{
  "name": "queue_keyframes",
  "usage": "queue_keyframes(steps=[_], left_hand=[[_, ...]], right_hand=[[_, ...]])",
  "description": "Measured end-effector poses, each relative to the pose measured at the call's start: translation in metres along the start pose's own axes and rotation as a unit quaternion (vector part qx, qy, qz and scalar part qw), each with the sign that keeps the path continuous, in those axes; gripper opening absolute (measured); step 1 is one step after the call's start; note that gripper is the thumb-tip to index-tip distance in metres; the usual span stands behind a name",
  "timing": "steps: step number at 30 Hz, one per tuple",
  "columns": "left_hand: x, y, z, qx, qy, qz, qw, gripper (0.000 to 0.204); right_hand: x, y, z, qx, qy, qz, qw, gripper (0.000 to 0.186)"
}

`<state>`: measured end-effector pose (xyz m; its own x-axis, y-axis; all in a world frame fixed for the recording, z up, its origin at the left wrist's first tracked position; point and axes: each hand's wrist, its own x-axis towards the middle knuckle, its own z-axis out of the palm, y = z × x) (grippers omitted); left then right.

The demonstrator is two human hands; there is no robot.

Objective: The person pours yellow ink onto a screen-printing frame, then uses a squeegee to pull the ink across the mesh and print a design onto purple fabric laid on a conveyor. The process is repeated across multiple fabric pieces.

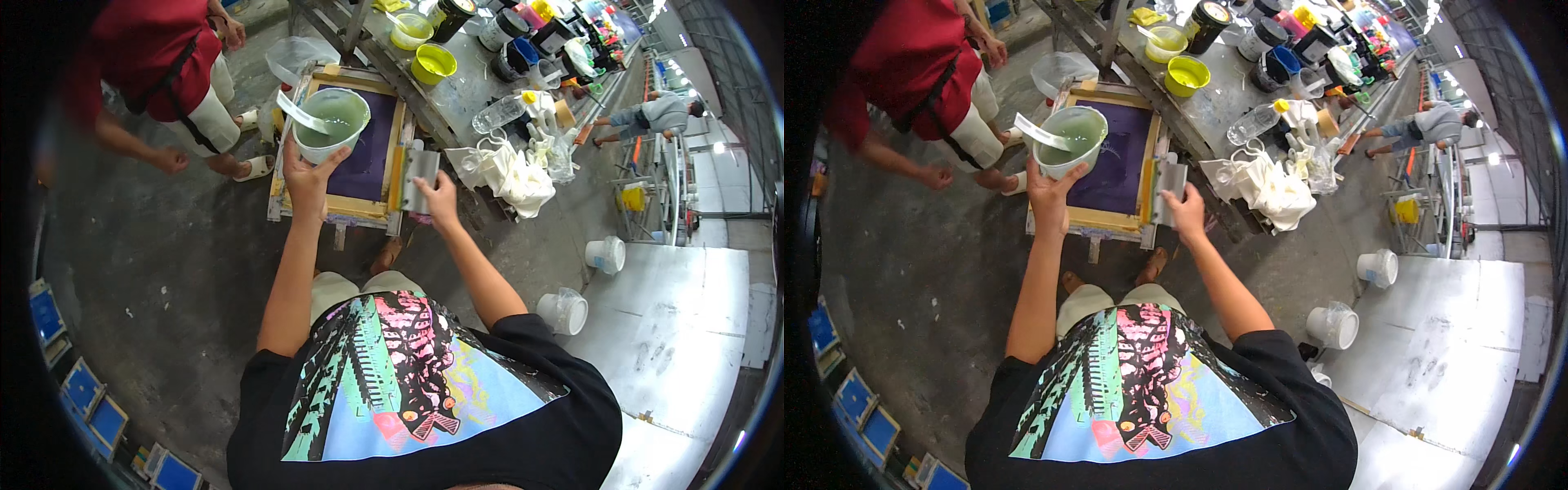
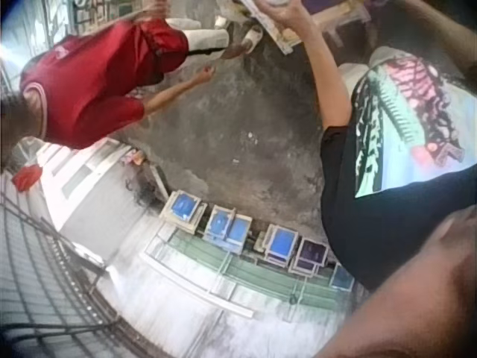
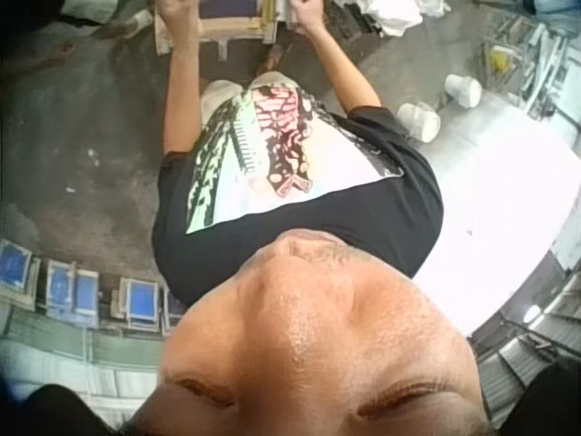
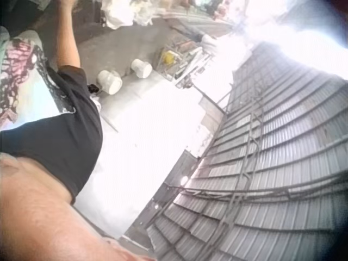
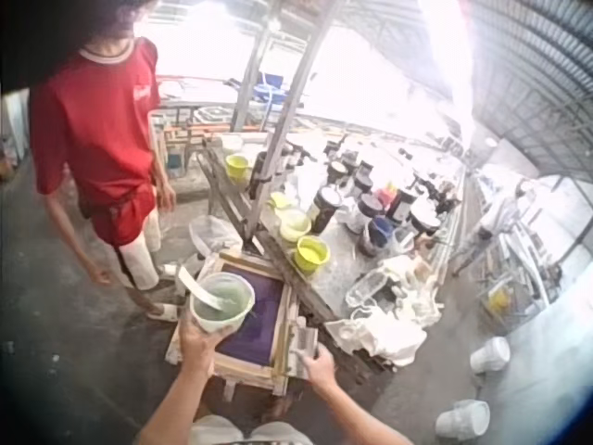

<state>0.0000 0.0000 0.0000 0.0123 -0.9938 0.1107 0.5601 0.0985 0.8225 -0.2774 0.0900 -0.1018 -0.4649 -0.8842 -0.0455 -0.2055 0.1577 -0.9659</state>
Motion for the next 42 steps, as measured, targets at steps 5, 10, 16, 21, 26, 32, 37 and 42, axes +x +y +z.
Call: queue_keyframes(steps=[5, 10, 16, 21, 26, 32, 37, 42], left_hand=[[-0.011, -0.034, -0.009, 0.119, -0.036, -0.068, 0.99, 0.079], [0.006, -0.154, 0.104, 0.117, -0.075, -0.099, 0.985, 0.086], [0.034, -0.272, 0.198, 0.507, 0.009, 0.047, 0.861, 0.095], [0.061, -0.307, 0.246, 0.451, -0.003, 0.031, 0.892, 0.091], [0.089, -0.336, 0.194, 0.282, -0.043, -0.005, 0.959, 0.065], [0.129, -0.293, 0.152, 0.484, 0.063, 0.024, 0.872, 0.072], [0.194, -0.313, 0.115, 0.533, 0.021, 0.138, 0.834, 0.087], [0.177, -0.306, 0.138, 0.478, 0.011, 0.141, 0.867, 0.083]], right_hand=[[-0.051, 0.069, 0.071, -0.07, -0.002, 0.109, 0.992, 0.038], [-0.023, 0.07, 0.041, -0.113, 0.049, 0.072, 0.99, 0.065], [-0.02, 0.052, 0.005, -0.072, -0.037, 0.076, 0.994, 0.084], [-0.028, 0.057, -0.062, -0.177, -0.109, 0.023, 0.978, 0.062], [-0.009, -0.019, -0.13, -0.222, -0.177, -0.068, 0.956, 0.013], [0.164, -0.115, -0.082, -0.217, -0.056, -0.299, 0.928, 0.026], [0.24, -0.093, -0.008, -0.383, -0.113, -0.315, 0.861, 0.02], [0.265, -0.096, -0.04, -0.393, -0.082, -0.329, 0.855, 0.019]])
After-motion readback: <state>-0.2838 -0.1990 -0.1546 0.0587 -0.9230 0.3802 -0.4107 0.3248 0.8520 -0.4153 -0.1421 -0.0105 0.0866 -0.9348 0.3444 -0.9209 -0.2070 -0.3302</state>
